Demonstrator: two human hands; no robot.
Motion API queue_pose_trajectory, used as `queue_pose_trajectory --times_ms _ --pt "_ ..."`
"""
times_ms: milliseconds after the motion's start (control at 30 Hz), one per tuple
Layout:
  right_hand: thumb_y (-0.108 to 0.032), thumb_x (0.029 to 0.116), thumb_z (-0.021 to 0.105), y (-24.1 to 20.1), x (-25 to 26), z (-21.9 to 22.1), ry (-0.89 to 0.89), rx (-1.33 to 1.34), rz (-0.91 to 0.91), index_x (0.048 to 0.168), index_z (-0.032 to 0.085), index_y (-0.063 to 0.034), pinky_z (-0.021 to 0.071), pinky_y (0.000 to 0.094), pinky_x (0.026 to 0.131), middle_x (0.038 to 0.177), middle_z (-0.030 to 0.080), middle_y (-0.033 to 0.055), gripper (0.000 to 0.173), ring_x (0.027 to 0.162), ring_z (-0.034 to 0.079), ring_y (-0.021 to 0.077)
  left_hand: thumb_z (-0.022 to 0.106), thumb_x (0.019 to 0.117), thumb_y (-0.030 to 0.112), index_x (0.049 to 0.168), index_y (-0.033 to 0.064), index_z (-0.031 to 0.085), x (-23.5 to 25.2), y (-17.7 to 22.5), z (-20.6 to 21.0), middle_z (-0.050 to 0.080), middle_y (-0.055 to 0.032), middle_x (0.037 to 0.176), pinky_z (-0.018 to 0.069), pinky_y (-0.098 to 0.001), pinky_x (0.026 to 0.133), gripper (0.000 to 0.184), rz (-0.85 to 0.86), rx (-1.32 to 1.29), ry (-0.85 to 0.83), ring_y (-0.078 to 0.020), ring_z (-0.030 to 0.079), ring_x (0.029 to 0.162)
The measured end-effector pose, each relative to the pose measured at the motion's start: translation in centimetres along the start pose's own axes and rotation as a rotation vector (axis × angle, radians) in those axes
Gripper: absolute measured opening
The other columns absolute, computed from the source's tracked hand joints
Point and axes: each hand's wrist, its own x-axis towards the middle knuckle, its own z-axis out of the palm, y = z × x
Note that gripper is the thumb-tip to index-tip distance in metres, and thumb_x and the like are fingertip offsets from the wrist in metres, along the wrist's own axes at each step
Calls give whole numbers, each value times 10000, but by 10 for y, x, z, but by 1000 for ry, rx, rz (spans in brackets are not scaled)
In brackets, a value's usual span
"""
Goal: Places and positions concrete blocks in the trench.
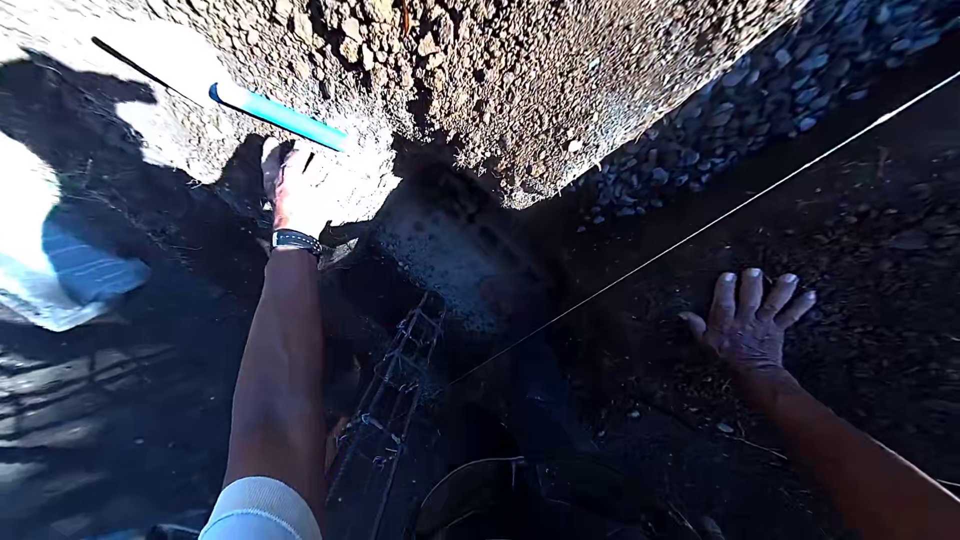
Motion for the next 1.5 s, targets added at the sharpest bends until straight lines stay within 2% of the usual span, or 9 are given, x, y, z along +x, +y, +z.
queue_pose_trajectory --times_ms 100,233,400,533,667,767,1167,1300,1500 --pt "-793 928 286 0 3 -4 -16 -1 9 1621 249 -45 73 841 1127 1655 228 313 1021 1505 121 621 551 1064 269 1613 116 196 4 -6 7 412 -131 1585 521 -427 1094 671 -131 -595 74 -248 507 1402" --pt "-793 934 295 -4 1 -4 -58 -7 34 1615 241 -32 59 835 1135 1665 195 311 1023 1516 93 608 583 1048 233 1570 60 305 11 -48 11 507 -161 1501 552 -457 1043 617 -127 -638 92 -265 574 1323" --pt "-803 936 261 -1 0 0 -65 -25 28 1629 205 -44 58 839 1132 1679 162 300 1029 1521 75 604 502 1072 195 1466 40 392 -43 -29 25 604 -195 1329 590 -533 925 437 -193 -792 80 -325 648 1174" --pt "-805 943 243 -1 -1 -1 -89 -36 30 1641 151 -41 51 842 1131 1687 115 302 1039 1523 49 603 576 1048 182 1542 111 339 -76 -28 38 554 -174 1409 595 -528 881 553 -309 -780 150 -320 624 1205" --pt "-802 947 260 -1 -1 -1 -103 -36 25 1645 121 -44 46 845 1128 1687 97 308 1040 1524 37 604 611 1038 198 1567 107 291 -105 -33 46 566 -186 1368 622 -488 804 625 -340 -713 200 -308 671 1094" --pt "-755 957 328 -4 0 -4 -132 -22 38 1645 102 -38 39 854 1122 1689 65 314 1019 1520 13 614 609 1037 229 1594 124 252 -124 -31 48 538 -188 1404 610 -501 841 670 -374 -699 209 -308 660 1111" --pt "-739 977 320 -5 -2 -3 -117 -44 40 1648 69 -51 54 849 1121 1687 33 320 993 1524 -1 605 617 1030 204 1600 135 275 -211 -16 62 520 -184 1462 601 -534 906 668 -418 -727 275 -344 625 1234" --pt "-750 970 292 -4 -3 -4 -118 -48 45 1651 60 -60 56 840 1125 1691 22 310 997 1532 -13 588 636 1025 321 1602 243 299 -248 -4 66 526 -103 1493 595 -496 919 673 -424 -636 182 -295 626 1247" --pt "-777 945 280 1 -2 1 -142 -48 63 1652 58 -72 44 850 1115 1689 27 314 1023 1525 -20 600 630 1031 318 1602 228 300 -263 -11 82 523 -100 1503 600 -493 922 666 -420 -617 144 -287 636 1238"
